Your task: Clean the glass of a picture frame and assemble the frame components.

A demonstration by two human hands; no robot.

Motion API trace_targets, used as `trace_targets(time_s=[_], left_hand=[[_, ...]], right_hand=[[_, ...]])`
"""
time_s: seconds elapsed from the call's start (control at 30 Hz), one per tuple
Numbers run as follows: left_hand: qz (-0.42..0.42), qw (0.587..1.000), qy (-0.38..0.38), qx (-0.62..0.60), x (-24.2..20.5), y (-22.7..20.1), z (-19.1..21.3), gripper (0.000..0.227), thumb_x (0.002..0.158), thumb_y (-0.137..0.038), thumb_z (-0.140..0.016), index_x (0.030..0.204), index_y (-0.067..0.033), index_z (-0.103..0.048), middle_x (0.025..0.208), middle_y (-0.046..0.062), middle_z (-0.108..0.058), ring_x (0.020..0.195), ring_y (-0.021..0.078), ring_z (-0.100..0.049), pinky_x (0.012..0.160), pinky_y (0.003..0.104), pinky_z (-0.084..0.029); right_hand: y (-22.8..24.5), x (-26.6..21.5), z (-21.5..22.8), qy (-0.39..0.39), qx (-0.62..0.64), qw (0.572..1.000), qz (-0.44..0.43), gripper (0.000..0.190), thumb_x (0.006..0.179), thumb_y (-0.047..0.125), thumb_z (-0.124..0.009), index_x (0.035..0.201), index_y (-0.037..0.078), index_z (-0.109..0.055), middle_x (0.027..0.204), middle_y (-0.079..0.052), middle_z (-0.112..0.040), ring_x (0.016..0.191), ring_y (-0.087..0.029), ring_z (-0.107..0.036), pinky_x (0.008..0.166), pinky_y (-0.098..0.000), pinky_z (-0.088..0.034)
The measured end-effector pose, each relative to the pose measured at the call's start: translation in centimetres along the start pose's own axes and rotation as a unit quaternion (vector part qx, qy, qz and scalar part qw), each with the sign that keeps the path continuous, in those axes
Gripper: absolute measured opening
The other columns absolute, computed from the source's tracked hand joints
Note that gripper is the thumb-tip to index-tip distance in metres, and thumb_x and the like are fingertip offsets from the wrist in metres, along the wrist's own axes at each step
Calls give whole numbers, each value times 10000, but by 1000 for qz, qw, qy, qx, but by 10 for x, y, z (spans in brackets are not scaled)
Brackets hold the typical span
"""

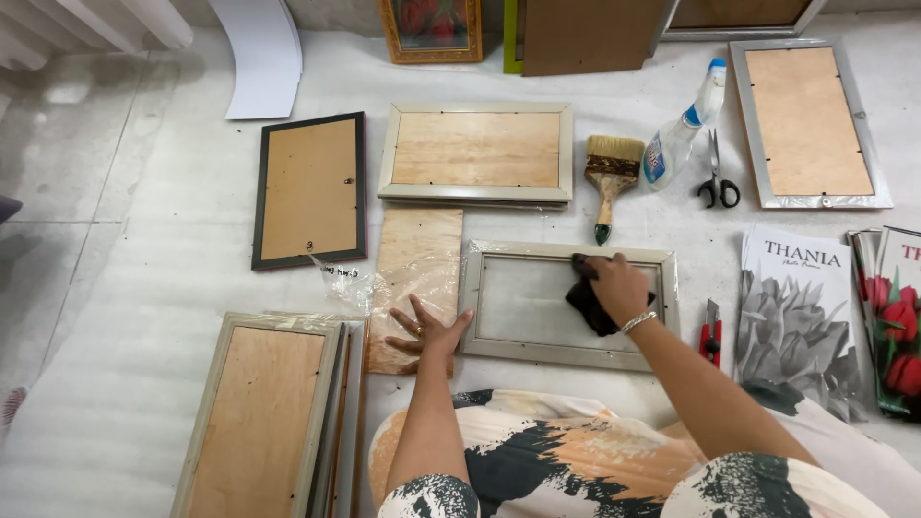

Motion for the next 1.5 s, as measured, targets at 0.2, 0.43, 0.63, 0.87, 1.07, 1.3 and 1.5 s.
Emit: trace_targets(time_s=[0.2,0.43,0.63,0.87,1.07,1.3,1.5], left_hand=[[-8,1000,5,-18,6,2,-2,1250,788,-743,-689,1584,-424,220,1614,-28,425,1457,504,327,966,896,128],[-9,1000,5,-15,-14,-5,7,1244,782,-754,-686,1588,-430,205,1620,-32,416,1470,497,308,987,888,123],[-2,1000,17,-11,-18,-6,9,1253,781,-767,-671,1582,-428,231,1616,-28,428,1463,496,329,996,876,136],[-8,1000,20,-13,-19,-7,9,1237,802,-760,-663,1581,-427,239,1609,-28,441,1451,499,352,992,869,150],[-12,999,22,-26,-19,-5,9,1259,777,-772,-676,1584,-426,228,1614,-25,434,1458,503,337,1007,866,140],[-15,999,20,-30,-21,-7,10,1246,783,-760,-679,1590,-422,209,1622,-23,418,1462,508,325,1010,869,131],[-15,999,20,-23,-21,-8,11,1262,774,-776,-679,1587,-424,219,1621,-21,422,1462,505,325,996,875,140]], right_hand=[[101,-103,2,89,-11,966,243,459,790,166,-693,1196,382,-701,1060,-93,-638,824,-379,-762,700,-505,-634],[75,-26,21,66,-9,976,206,476,832,171,-679,1252,396,-684,1060,-106,-645,853,-407,-754,748,-516,-634],[78,-21,5,-16,2,997,70,463,818,280,-724,1250,435,-662,1117,-57,-565,838,-354,-748,723,-467,-634],[148,-90,25,122,18,952,281,432,796,165,-709,1180,363,-709,1112,-105,-593,886,-397,-753,784,-511,-624],[110,-2,31,25,-2,979,200,470,822,149,-683,1233,374,-696,1072,-119,-620,850,-399,-758,739,-487,-625],[155,-53,11,144,11,961,237,490,826,185,-685,1261,410,-672,1154,-143,-594,878,-428,-747,779,-520,-627],[170,-67,23,137,5,928,346,450,828,128,-699,1232,326,-693,1099,-144,-620,865,-403,-750,754,-517,-623]])
Point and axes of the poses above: each hand's wrist, its own x-axis towards the middle knuckle, its own z-axis out of the back of the hand, y = z × x, the point moved 7 cm from there along x, towards the middle knuckle
